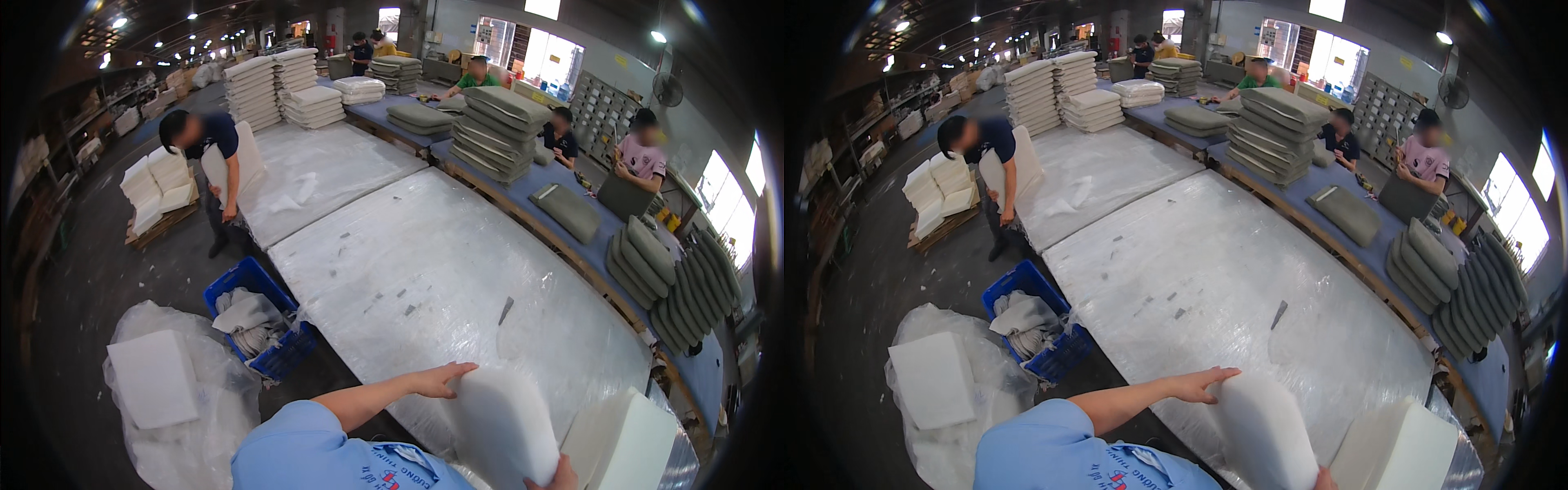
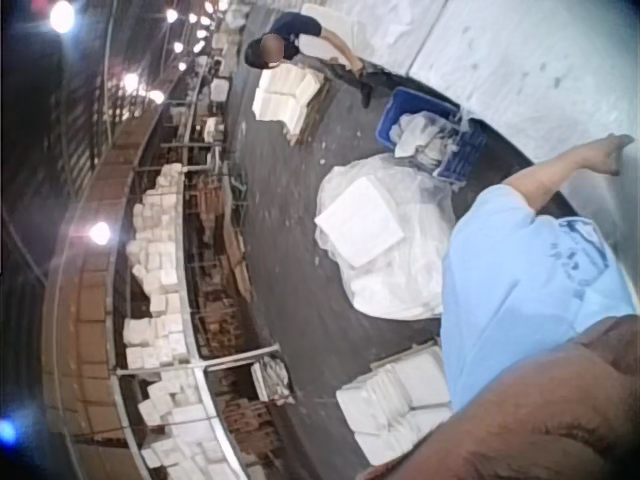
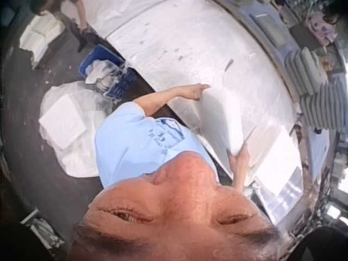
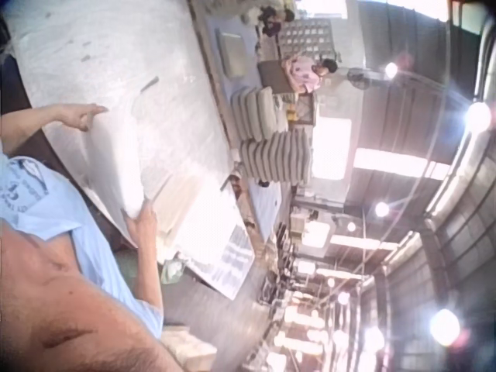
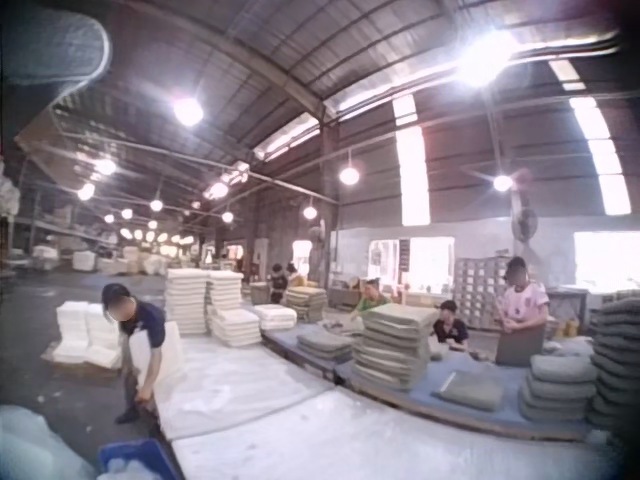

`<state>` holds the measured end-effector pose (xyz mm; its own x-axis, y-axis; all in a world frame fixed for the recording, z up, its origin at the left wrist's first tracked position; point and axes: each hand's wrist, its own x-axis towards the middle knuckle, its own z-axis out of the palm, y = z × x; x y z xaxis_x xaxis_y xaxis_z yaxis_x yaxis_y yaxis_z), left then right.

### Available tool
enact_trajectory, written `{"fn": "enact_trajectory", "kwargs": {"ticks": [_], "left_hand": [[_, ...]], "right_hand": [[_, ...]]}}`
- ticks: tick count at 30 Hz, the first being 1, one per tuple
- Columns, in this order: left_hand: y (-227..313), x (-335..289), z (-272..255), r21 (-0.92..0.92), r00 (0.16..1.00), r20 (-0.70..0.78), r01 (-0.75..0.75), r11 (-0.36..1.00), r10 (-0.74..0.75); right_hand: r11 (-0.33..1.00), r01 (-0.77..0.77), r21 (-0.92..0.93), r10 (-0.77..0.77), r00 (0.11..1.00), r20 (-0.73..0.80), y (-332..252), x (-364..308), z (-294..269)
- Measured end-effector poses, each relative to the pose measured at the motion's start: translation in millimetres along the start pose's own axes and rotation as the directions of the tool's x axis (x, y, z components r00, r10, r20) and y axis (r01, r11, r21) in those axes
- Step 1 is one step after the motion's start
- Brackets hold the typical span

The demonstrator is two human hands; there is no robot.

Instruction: The person wraps white foam pieces in white paper on a large table. They fold the paper around each foam piece, smooth the edges, and place the wrapped items into a blue bin. Other workers are visible in the background handling similar materials.

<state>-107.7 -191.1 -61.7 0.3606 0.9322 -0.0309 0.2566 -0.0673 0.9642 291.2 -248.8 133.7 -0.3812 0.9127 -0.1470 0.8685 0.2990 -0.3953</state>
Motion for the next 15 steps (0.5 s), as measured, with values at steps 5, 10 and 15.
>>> {"fn": "enact_trajectory", "kwargs": {"ticks": [5,10,15], "left_hand": [[16.5,38.5,25.6,0.512,0.982,0.152,0.019,0.859,-0.113],[0.1,53.6,40.8,0.575,0.950,0.186,-0.313,0.756,0.252],[106.4,49.2,-2.2,0.757,0.954,0.244,-0.300,0.580,0.176]], "right_hand": [[0.991,-0.116,0.070,0.117,0.993,-0.007,47.4,-80.8,3.8],[0.900,-0.127,0.416,0.240,0.943,-0.232,95.1,-104.4,49.5],[0.787,-0.153,0.598,0.335,0.920,-0.205,99.7,-102.4,55.6]]}}
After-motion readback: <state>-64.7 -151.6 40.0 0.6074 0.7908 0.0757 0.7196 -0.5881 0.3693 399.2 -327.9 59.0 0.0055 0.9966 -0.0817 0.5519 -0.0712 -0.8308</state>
